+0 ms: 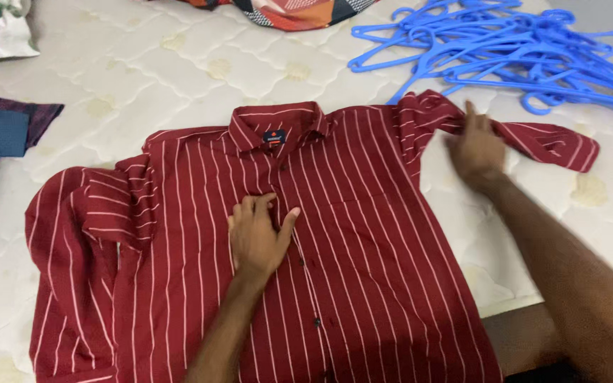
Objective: The person lays a red striped shirt flat on a mattress, smooths it, and fastens the buttons. They then pick up a blue hanger, insert it into the shirt, and adjust the collar and shoulders to hang the shirt.
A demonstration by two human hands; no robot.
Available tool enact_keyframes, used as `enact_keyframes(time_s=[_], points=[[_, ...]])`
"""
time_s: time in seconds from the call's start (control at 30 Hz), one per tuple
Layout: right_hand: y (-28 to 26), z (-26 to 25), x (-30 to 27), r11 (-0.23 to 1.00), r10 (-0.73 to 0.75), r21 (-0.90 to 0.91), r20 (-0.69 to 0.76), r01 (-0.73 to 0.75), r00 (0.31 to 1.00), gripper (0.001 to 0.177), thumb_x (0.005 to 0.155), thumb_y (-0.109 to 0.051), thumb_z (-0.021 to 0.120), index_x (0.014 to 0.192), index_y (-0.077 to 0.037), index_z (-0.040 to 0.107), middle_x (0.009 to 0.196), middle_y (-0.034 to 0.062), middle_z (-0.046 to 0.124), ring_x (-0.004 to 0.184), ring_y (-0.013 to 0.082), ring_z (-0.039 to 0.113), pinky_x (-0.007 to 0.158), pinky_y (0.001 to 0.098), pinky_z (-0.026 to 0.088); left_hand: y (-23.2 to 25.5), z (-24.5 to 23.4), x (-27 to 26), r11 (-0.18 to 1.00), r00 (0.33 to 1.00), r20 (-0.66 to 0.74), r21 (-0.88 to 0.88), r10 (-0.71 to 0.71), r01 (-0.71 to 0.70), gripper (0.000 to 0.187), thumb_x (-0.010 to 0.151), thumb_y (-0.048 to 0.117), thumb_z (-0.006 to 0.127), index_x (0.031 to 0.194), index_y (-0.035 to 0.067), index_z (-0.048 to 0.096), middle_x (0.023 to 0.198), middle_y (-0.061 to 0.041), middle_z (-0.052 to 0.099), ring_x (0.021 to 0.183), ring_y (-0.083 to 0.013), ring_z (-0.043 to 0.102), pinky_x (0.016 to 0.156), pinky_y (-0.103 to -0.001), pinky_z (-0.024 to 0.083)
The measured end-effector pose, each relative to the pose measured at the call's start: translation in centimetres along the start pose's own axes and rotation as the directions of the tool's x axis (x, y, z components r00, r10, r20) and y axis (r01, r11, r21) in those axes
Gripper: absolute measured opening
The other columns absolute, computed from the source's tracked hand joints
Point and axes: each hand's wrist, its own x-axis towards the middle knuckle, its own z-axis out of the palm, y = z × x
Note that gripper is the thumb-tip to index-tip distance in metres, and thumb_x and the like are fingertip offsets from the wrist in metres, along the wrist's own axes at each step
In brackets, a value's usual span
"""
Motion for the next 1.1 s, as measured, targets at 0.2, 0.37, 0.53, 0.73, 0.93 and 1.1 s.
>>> enact_keyframes(time_s=[0.2, 0.37, 0.53, 0.73, 0.93, 1.1], points=[[14.9, -1.4, 6.2, 0.925, -0.144, 0.374, 0.197, 0.061, 0.97, 0.041, 0.091, -0.037, 0.071, 0.123, -0.013, 0.077, 0.077, 0.0142, 0.072, 0.065, 0.0316, 0.069, 0.068, 0.0502, 0.059, 0.7, 0.3, 1.1, 0.986, 0.987, -0.012, -0.026, -0.162, 0.162, 0.057, 0.088, 0.057, 0.071, 0.121, 0.011, 0.069, 0.101, -0.004, 0.064, 0.101, -0.0226, 0.058, 0.097, -0.045, 0.047], [24.2, -3.5, 5.5, 0.882, -0.09, -0.463, 0.015, 0.087, 0.996, 0.048, 0.085, -0.042, 0.079, 0.124, -0.014, 0.076, 0.114, 0.0125, 0.076, 0.101, 0.0347, 0.073, 0.092, 0.0515, 0.057, 0.8, 0.2, 0.4, 0.993, 0.99, -0.081, -0.026, -0.119, 0.117, 0.051, 0.087, 0.054, 0.074, 0.115, 0.012, 0.071, 0.096, -0.004, 0.064, 0.099, -0.0234, 0.058, 0.099, -0.048, 0.044], [12.7, -6.0, -0.8, 0.795, 0.136, -0.606, 0.226, 0.03, 0.964, 0.041, 0.093, -0.039, 0.074, 0.123, -0.012, 0.076, 0.122, 0.0149, 0.077, 0.111, 0.032, 0.075, 0.09, 0.0506, 0.064, 1.0, 0.3, 0.3, 0.997, 0.996, -0.064, 0.032, -0.066, 0.069, 0.05, 0.09, 0.051, 0.072, 0.119, 0.011, 0.07, 0.104, -0.008, 0.063, 0.104, -0.0246, 0.058, 0.097, -0.047, 0.045], [-9.0, -9.0, -11.7, 0.903, -0.429, 0.034, 0.081, 0.428, 0.9, 0.05, 0.091, -0.034, 0.071, 0.134, -0.012, 0.063, 0.124, 0.0216, 0.067, 0.104, 0.0362, 0.069, 0.089, 0.048, 0.057, 1.5, 1.2, 0.1, 0.999, 0.989, -0.143, 0.002, 0.039, -0.04, 0.046, 0.092, 0.036, 0.073, 0.124, 0.004, 0.064, 0.113, -0.013, 0.061, 0.106, -0.0265, 0.058, 0.094, -0.045, 0.048], [-22.1, -0.8, -12.5, 0.613, -0.625, 0.614, -0.008, 0.497, 0.78, 0.02, 0.101, -0.017, 0.063, 0.111, -0.008, 0.077, 0.104, 0.0129, 0.075, 0.086, 0.0246, 0.075, 0.081, 0.0317, 0.062, 1.5, 2.7, 4.0, 0.94, 0.949, -0.293, -0.34, -0.116, 0.01, 0.023, 0.101, 0.014, 0.068, 0.119, 0.001, 0.063, 0.109, -0.013, 0.063, 0.096, -0.0222, 0.066, 0.088, -0.036, 0.056], [-24.5, 8.3, -12.8, 0.534, -0.401, 0.616, -0.418, 0.579, 0.815, 0.031, 0.088, 0.005, 0.054, 0.111, -0.001, 0.073, 0.101, 0.0153, 0.07, 0.09, 0.0266, 0.07, 0.082, 0.0362, 0.061, 0.6, 3.1, 6.7, 0.794, 0.933, 0.015, -0.519, -0.36, 0.315, 0.019, 0.095, 0.018, 0.072, 0.11, 0.006, 0.074, 0.07, -0.001, 0.068, 0.062, -0.0171, 0.069, 0.06, -0.037, 0.057]])
